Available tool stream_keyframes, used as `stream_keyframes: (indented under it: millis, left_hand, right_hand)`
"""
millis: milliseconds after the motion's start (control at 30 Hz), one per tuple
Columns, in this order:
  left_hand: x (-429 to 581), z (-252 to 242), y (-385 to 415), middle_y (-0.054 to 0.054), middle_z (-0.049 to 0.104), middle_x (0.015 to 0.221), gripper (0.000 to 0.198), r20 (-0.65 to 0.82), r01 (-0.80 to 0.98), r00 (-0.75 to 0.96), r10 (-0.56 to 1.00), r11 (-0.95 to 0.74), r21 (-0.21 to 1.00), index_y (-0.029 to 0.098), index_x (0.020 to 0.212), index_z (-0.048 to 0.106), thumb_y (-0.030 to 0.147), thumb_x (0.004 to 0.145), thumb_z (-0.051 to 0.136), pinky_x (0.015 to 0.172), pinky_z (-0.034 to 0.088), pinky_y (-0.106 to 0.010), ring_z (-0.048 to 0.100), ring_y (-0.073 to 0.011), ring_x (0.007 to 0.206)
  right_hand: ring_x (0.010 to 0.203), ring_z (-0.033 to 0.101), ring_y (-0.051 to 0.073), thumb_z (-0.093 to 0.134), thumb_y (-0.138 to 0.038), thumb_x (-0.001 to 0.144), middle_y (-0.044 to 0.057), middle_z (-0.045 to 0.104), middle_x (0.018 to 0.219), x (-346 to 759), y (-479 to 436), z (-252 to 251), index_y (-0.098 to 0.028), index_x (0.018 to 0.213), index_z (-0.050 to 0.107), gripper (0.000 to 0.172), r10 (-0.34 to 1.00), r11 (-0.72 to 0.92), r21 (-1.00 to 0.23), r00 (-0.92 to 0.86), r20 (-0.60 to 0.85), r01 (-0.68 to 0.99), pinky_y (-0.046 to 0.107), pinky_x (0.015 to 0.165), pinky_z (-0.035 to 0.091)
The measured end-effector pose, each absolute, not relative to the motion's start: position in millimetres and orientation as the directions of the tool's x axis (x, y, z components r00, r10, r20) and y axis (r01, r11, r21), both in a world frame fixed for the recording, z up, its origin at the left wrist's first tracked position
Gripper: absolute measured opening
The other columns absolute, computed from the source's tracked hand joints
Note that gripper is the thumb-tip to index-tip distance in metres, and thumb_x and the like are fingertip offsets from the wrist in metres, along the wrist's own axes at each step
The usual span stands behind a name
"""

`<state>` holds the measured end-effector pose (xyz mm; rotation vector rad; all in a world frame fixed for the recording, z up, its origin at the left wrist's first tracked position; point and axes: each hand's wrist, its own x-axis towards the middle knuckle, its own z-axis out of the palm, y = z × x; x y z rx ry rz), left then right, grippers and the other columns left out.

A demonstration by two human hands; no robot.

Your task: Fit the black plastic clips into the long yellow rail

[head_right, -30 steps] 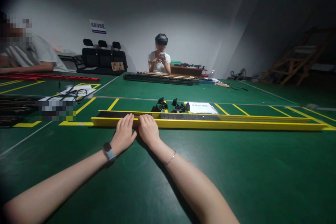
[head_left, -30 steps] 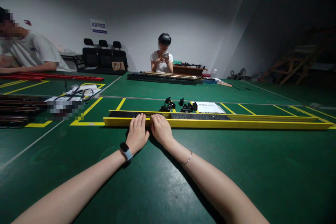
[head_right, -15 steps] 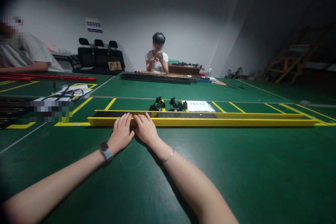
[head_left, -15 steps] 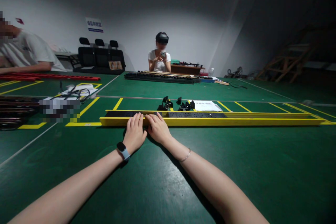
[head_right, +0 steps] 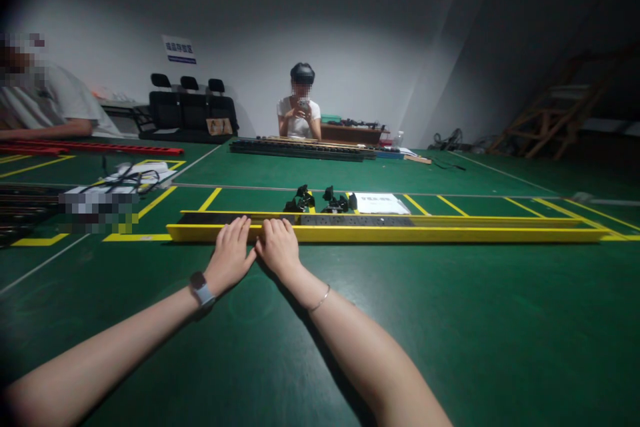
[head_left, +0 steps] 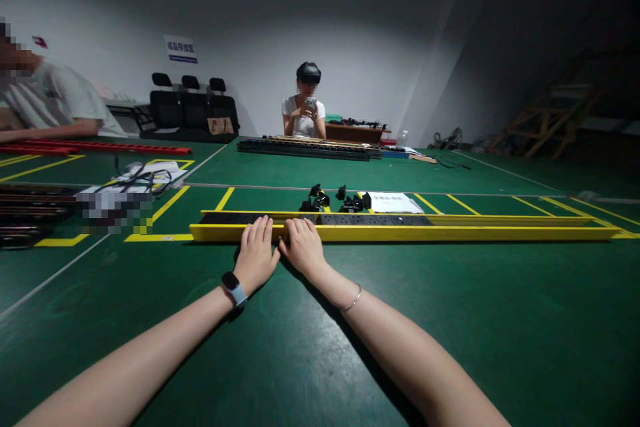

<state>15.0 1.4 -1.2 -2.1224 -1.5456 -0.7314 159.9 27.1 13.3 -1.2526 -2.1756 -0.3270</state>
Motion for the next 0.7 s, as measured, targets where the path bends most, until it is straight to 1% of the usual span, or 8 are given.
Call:
stream_keyframes:
  millis: [333, 533, 633, 700]
  left_hand:
    - [15.0, -1.5, 0.8, -0.021, 0.038, 0.144, 0.059, 0.629, 0.952, 0.240, 0.739, -0.307, -0.002, 0.003, 0.139, 0.034, 0.028, 0.087, 0.041, 0.112, 0.023, -0.049, 0.030, -0.0307, 0.136]
    - [14.8, -1.6, -0.1, -0.020, 0.037, 0.144, 0.061, 0.623, 0.954, 0.227, 0.749, -0.301, 0.014, 0.003, 0.140, 0.034, 0.028, 0.085, 0.044, 0.113, 0.020, -0.047, 0.030, -0.0301, 0.136]
    - [15.1, -1.5, -0.1, -0.020, 0.038, 0.144, 0.061, 0.625, 0.955, 0.226, 0.747, -0.297, 0.011, 0.003, 0.140, 0.033, 0.027, 0.084, 0.044, 0.113, 0.020, -0.048, 0.030, -0.0302, 0.136]
    - [15.7, -1.4, -0.1, -0.020, 0.037, 0.144, 0.062, 0.627, 0.956, 0.226, 0.746, -0.294, 0.005, 0.003, 0.140, 0.033, 0.027, 0.084, 0.044, 0.113, 0.020, -0.048, 0.030, -0.0305, 0.136]
  right_hand:
    - [0.105, 0.050, 0.023, 0.050, -0.036, 0.089, 0.011, 0.059, 0.105, 159.2, 25.0, 14.0, -0.015, 0.118, 0.048, 0.036, 0.695, 0.521, -0.078, -0.369, 0.617, 0.850, 0.040, 0.102, 0.031]
    - [0.101, 0.050, 0.024, 0.052, -0.039, 0.087, 0.011, 0.058, 0.103, 166.2, 25.1, 11.9, -0.014, 0.119, 0.049, 0.040, 0.713, 0.460, -0.074, -0.318, 0.625, 0.885, 0.043, 0.102, 0.031]
    - [0.103, 0.050, 0.024, 0.052, -0.038, 0.088, 0.011, 0.059, 0.104, 168.1, 26.9, 11.3, -0.013, 0.118, 0.050, 0.039, 0.692, 0.484, -0.069, -0.333, 0.641, 0.872, 0.044, 0.105, 0.029]
    - [0.106, 0.050, 0.022, 0.050, -0.033, 0.090, 0.010, 0.059, 0.106, 167.6, 29.9, 11.4, -0.014, 0.117, 0.051, 0.033, 0.657, 0.537, -0.056, -0.377, 0.653, 0.841, 0.043, 0.107, 0.027]
